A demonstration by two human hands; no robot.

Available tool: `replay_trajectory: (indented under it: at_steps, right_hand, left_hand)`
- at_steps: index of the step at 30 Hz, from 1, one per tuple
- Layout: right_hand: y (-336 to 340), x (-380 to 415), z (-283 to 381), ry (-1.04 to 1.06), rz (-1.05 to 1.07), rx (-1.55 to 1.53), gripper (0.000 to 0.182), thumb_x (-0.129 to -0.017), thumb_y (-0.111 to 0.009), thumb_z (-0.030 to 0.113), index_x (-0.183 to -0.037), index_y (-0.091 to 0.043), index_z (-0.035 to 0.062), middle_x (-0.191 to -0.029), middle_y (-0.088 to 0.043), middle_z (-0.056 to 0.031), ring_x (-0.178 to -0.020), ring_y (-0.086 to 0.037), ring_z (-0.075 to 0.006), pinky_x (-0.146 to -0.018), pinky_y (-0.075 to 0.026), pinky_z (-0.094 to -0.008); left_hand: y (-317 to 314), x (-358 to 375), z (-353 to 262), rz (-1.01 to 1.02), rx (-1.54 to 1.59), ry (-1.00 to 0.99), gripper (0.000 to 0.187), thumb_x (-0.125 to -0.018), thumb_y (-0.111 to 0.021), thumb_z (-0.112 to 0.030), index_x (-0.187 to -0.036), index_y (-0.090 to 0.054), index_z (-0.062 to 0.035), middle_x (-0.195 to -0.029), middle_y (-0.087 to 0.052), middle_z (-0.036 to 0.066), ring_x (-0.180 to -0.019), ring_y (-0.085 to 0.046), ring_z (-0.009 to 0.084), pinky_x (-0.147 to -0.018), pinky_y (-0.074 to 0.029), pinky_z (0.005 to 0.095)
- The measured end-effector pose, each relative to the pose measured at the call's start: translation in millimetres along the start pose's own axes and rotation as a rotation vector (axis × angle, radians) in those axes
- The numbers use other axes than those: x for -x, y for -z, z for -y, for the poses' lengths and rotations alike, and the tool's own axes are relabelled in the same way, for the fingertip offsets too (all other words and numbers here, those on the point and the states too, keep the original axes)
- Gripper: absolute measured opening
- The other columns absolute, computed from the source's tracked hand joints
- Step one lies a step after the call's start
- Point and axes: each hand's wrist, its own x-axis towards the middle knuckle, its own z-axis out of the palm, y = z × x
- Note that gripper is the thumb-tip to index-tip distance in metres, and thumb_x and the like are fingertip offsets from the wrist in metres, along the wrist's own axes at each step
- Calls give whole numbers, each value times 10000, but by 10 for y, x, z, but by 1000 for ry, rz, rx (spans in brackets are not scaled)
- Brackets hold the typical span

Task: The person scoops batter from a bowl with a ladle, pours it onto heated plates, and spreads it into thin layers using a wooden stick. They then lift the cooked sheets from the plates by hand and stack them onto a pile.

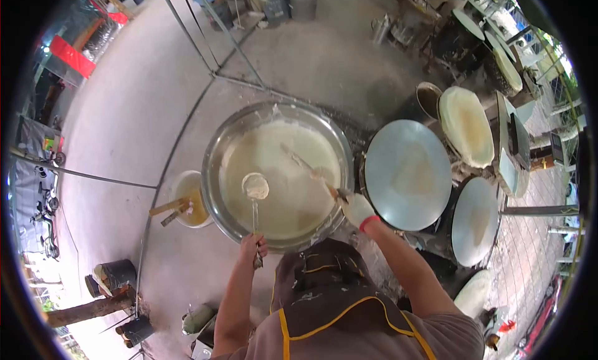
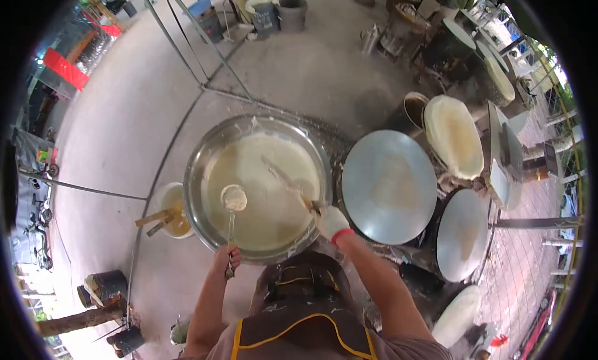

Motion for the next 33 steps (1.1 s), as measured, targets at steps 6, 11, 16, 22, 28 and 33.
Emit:
replay_trajectory:
  at_steps: [6, 11, 16, 22, 28, 33]
  right_hand:
    - [-726, -705, -421, -25, 206, 311, 336, -876, -466, 326, -977, -622, 46, -874, -634, -210, -815, -607, -379, -719, -472, -449]
    - [-137, -701, 380, -417, 603, -406, 289, -839, -511, 254, -991, -620, 33, -652, -591, -59, -570, -552, -160, -489, -423, -304]
    - [-1214, -160, 47, -545, 435, -828, 162, -894, -523, 226, -907, -592, 80, -617, -531, -13, -465, -461, -100, -384, -337, -242]
    - [-497, -135, 1089, -302, 267, -1112, 218, -899, -523, 326, -882, -567, 114, -606, -507, 15, -393, -393, -69, -359, -303, -223]
    - [904, 84, 2337, 150, 273, -1345, 209, -904, -525, 314, -947, -515, 109, -653, -495, -2, -419, -368, -44, -358, -254, -180]
    - [1292, 470, 2317, 374, 391, -1514, 226, -897, -534, 266, -1020, -519, 77, -665, -493, -23, -425, -376, -58, -351, -261, -184]
  left_hand:
    - [132, -666, -104, -182, -939, -199, 197, -842, -529, -166, -946, -469, -10, -712, -576, 142, -543, -577, 260, -494, -475, 391]
    - [110, -1062, -74, -364, -1600, -368, 389, -830, -476, -164, -1138, -408, 64, -908, -616, 262, -884, -602, 412, -764, -441, 521]
    - [198, -1551, 326, 422, 133, 562, 230, -844, -451, -169, -628, -432, -93, -504, -357, -20, -391, -347, 99, -359, -335, 271]
    - [-673, -192, -653, 439, 324, 139, 262, -866, -367, -169, -614, -297, -157, -514, -257, -52, -375, -256, 83, -329, -228, 239]
    - [-1546, 1210, -1843, 475, -227, -566, 117, -902, -482, -202, -852, -433, -109, -540, -306, -33, -362, -280, 68, -299, -238, 234]
    - [-1809, 1953, -1947, 582, -238, -801, 101, -896, -499, -162, -907, -415, -106, -541, -316, -30, -348, -278, 61, -288, -244, 226]
